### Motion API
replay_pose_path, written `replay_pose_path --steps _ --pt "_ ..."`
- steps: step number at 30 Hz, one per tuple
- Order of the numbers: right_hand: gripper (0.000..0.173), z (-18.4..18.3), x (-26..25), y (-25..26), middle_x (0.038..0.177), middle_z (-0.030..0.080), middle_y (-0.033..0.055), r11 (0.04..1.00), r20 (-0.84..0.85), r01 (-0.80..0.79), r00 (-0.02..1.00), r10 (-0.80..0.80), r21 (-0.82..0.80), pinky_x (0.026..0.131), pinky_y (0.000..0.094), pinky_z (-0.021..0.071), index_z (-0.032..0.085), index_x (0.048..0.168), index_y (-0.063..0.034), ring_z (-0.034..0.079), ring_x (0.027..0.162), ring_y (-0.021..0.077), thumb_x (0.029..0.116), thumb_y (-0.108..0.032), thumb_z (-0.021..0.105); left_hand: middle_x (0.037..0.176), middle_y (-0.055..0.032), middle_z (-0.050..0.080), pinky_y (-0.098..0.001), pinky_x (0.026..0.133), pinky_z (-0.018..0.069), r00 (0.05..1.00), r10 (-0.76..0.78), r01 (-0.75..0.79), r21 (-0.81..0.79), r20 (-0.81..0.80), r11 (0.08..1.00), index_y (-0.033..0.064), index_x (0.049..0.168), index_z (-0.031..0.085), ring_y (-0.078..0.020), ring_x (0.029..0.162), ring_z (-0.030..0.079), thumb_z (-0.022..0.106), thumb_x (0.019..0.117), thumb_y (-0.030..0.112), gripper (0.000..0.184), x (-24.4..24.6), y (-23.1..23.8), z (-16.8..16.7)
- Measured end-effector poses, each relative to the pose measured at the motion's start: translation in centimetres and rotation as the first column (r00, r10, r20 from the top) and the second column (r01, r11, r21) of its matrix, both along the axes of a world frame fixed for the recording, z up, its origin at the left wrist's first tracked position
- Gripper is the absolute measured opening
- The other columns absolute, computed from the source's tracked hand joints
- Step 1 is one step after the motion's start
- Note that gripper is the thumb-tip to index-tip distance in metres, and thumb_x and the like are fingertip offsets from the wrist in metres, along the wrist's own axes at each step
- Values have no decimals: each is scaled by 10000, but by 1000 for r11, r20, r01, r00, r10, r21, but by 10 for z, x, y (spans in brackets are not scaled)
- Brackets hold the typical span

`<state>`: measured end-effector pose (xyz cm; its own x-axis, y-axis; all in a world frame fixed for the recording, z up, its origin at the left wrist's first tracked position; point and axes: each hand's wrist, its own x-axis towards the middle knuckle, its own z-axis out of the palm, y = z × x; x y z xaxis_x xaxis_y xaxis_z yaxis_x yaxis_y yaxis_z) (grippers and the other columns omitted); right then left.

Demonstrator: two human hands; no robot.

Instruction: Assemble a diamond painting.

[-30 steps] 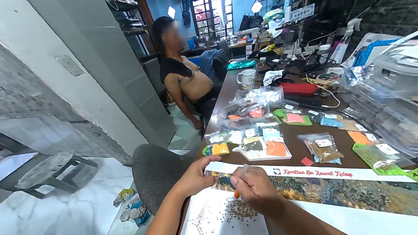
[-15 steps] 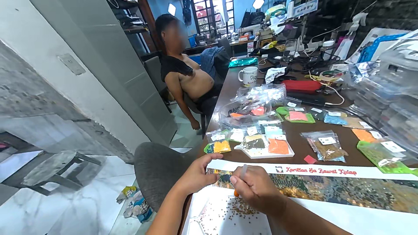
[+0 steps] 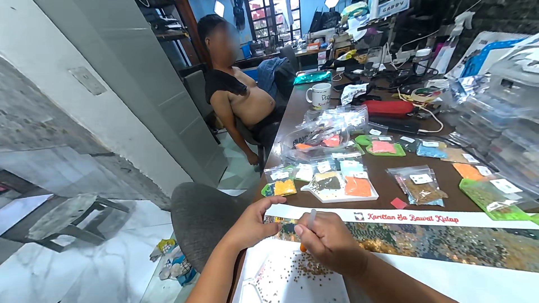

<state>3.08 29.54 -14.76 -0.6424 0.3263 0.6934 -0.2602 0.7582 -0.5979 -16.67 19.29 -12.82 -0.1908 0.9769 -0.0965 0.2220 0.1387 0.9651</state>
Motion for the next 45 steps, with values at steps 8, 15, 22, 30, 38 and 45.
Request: replay_pose_path --steps 8,15,22,30,38,45 --pt "401 0 0 1 583 508 21 999 -10 -18 1000 18 -28 530 216 403 574 723 -57 499 549 66 1053 -244 445 1172 -63 716 -297 891 595 1000 -7 7 -7 1 1000 86 1371 573 -123 997 714 715 826 -23 573 -1 -1 -1" --pt "406 -1 -1 0 585 514 35 1000 0 -19 1000 19 12 529 236 421 584 733 -52 515 549 87 1059 -251 442 1164 -51 718 -287 882 596 1000 -7 7 13 -14 1000 84 1363 581 -110 988 713 719 822 -14 566 -1 -1 -1" --pt "374 7 1 3 595 492 -56 961 9 14 1000 -12 -275 521 172 386 590 721 -93 465 551 -24 1033 -250 457 1215 -57 701 -303 895 597 1000 -5 5 5 -14 1000 76 1370 574 -120 1018 709 699 822 -31 573 0 0 1" --pt "320 10 -3 16 579 485 -94 881 84 201 980 -183 -428 501 182 403 578 744 -151 476 520 -20 1025 -256 466 1196 -51 708 -292 891 602 1000 -1 1 13 7 1000 56 1365 560 -113 1008 715 690 813 -34 574 2 -1 3" --pt "330 8 -7 20 605 491 -81 886 151 236 970 -191 -399 527 182 408 586 774 -132 483 550 -14 1045 -267 455 1164 -44 720 -295 868 609 999 -4 2 52 42 999 43 1355 553 -114 978 723 674 819 -28 554 1 -2 2" --pt "336 6 -7 19 631 502 -60 913 170 219 971 -169 -345 547 189 418 619 818 -101 487 573 -2 1052 -275 452 1164 -45 720 -300 878 609 999 -13 10 59 44 998 43 1361 549 -119 985 723 673 829 -19 550 0 -2 1"
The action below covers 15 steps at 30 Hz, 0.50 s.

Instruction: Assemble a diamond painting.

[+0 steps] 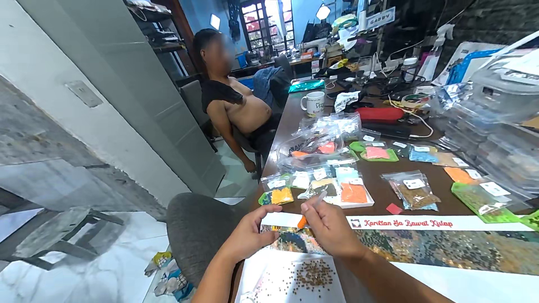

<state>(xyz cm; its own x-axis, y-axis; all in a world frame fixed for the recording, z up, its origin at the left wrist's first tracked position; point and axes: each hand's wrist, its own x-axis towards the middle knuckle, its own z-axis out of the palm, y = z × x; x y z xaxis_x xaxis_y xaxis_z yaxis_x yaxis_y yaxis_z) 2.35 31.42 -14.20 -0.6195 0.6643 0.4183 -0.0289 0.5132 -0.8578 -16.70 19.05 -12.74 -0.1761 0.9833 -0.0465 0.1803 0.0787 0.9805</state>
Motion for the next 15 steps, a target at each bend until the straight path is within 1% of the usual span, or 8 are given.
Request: replay_pose_path --steps 2,4,9,15 --pt "336 0 0 -1 658 534 -40 1000 21 -1 1000 1 17 572 209 445 642 843 -85 515 599 17 1050 -271 453 1166 -42 719 -305 885 608 1000 -4 4 3 -4 1000 45 1357 554 -118 994 720 677 825 -6 548 0 0 0" --pt "339 -1 0 -2 669 545 -39 1000 32 -1 999 1 26 576 204 446 651 856 -86 519 606 13 1053 -277 452 1164 -48 721 -308 885 609 1000 3 -3 -8 13 1000 47 1357 554 -124 994 723 679 823 -12 551 0 0 -1" --pt "347 -2 -2 -2 666 537 -40 999 35 -1 999 0 34 571 212 447 644 840 -93 515 601 17 1052 -289 452 1176 -50 715 -307 887 607 1000 5 -5 -12 17 1000 46 1357 552 -122 995 721 677 825 -21 551 0 0 0" --pt "342 -2 -2 0 660 526 -36 999 48 -2 999 1 36 563 214 444 638 848 -92 511 591 25 1057 -289 451 1154 -54 727 -305 880 609 1000 -1 1 -10 26 1000 46 1358 552 -126 979 727 675 823 -25 554 0 0 -1"
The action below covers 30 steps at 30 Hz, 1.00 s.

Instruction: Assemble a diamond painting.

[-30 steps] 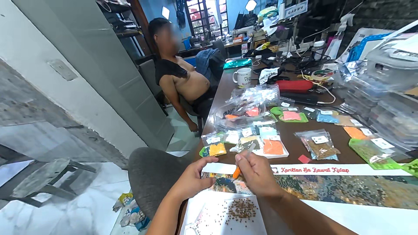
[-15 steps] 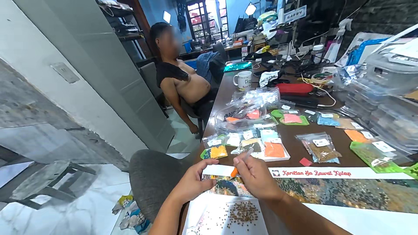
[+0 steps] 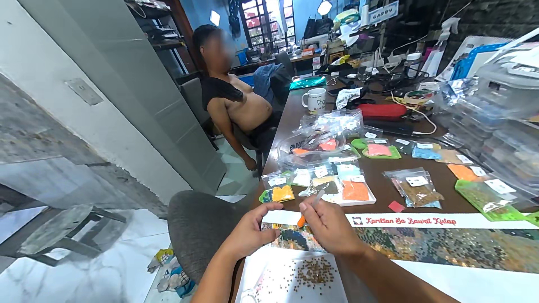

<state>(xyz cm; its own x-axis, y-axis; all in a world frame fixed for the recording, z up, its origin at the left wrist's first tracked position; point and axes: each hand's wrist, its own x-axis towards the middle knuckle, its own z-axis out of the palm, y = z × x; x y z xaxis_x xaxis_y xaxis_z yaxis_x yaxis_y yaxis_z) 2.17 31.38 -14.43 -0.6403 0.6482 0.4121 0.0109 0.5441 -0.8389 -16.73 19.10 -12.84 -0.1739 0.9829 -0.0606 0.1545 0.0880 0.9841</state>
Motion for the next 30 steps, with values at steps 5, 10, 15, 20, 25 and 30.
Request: replay_pose_path --steps 5,10,15,20,25,30 --pt "327 0 0 0 656 527 -42 1000 -2 5 1000 -5 3 566 202 440 639 861 -88 511 594 17 1054 -284 461 1168 -61 722 -312 884 611 1000 -6 6 1 1 1000 46 1361 552 -133 989 727 675 818 -27 562 -1 0 0" --pt "316 0 -1 -1 648 518 -47 1000 2 10 1000 -10 -2 559 198 433 639 868 -90 501 585 13 1051 -282 467 1173 -59 720 -313 889 609 1000 -11 11 10 2 1000 50 1355 558 -133 998 724 675 823 -26 550 -1 0 -1" --pt "315 0 -1 -1 655 521 -40 1000 11 5 1000 -5 -1 557 200 439 632 867 -91 507 585 17 1053 -287 469 1183 -74 718 -315 887 610 1000 -15 15 8 -9 1000 53 1365 555 -144 1000 725 674 833 -22 550 -1 0 -1" --pt "320 1 -1 -1 655 518 -28 1000 39 3 999 -3 6 555 230 441 642 877 -80 502 579 43 1054 -291 478 1196 -73 711 -320 894 606 999 -12 13 3 -42 1000 51 1364 560 -139 1010 720 681 833 -11 548 -2 0 -1" --pt "334 13 0 -6 706 566 41 994 146 -11 989 -5 109 604 317 492 663 885 -44 569 646 132 1051 -263 472 1171 -64 718 -312 884 604 999 -2 2 -17 -49 1000 56 1354 569 -127 993 720 684 832 -4 538 -1 0 -1" --pt "351 48 2 -11 862 650 117 988 435 -124 897 73 90 783 407 535 673 1058 -9 653 832 238 1096 -288 464 1182 -49 707 -301 883 602 999 -10 10 6 -45 1000 46 1328 575 -110 997 713 676 825 -17 516 -1 0 -1"
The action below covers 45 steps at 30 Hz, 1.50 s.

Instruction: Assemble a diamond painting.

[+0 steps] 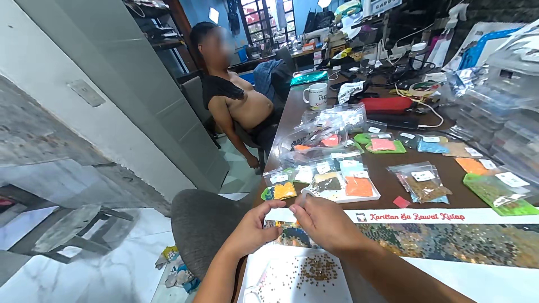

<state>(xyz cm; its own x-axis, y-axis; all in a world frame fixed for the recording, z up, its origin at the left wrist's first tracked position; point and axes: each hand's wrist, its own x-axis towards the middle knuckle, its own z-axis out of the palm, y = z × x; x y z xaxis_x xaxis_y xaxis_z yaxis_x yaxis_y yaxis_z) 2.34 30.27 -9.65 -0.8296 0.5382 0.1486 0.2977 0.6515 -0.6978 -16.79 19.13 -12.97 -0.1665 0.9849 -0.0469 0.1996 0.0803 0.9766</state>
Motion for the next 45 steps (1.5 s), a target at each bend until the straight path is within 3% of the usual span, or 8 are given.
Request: replay_pose_path --steps 4,8,11,16,25,38,45 --pt "394 9 -3 3 912 665 133 998 119 -8 993 15 -58 821 420 536 654 1131 -1 666 878 252 1105 -336 448 1191 -56 705 -303 891 601 1000 -2 2 3 23 1000 38 1334 570 -116 1005 713 670 830 -33 518 1 0 1" --pt "388 8 -3 4 873 631 115 992 127 -11 992 27 -122 782 399 526 624 1126 -15 640 827 230 1108 -354 436 1187 -57 707 -298 892 601 1000 3 -3 -11 11 1000 33 1342 561 -113 998 716 662 840 -30 515 2 0 2" --pt "382 0 1 6 808 598 82 992 49 -10 999 17 -126 726 385 514 622 1063 -38 615 765 201 1106 -365 430 1180 -54 712 -297 883 604 1000 13 -13 -7 7 1000 42 1353 556 -114 988 719 662 845 -19 523 1 0 2" --pt "365 -22 5 9 676 537 1 993 -265 54 961 -79 -102 590 308 469 649 921 -83 543 614 105 1077 -346 450 1175 -80 724 -327 890 613 999 21 -22 23 47 1000 47 1414 504 -153 998 731 679 826 -7 616 0 -1 1" --pt "355 -35 4 7 612 504 -63 990 -453 81 883 -123 -112 524 239 429 619 820 -132 498 550 23 1052 -350 462 1147 -83 733 -327 883 615 995 30 -35 56 96 998 54 1417 494 -160 983 736 698 802 -16 651 -1 -3 0" --pt "322 -38 3 7 651 525 -50 988 -448 76 885 -128 -132 550 219 439 635 882 -118 507 576 27 1059 -339 482 1143 -77 732 -330 873 621 993 32 -38 57 116 998 50 1431 465 -161 970 740 691 808 0 665 -1 -3 -2" --pt "336 -43 2 7 634 523 -63 992 -537 100 834 -123 -71 527 199 432 640 832 -124 499 560 3 1044 -330 481 1166 -61 732 -345 893 615 988 -42 25 118 148 993 57 1443 454 -159 996 737 718 789 -6 709 -5 -4 -4"
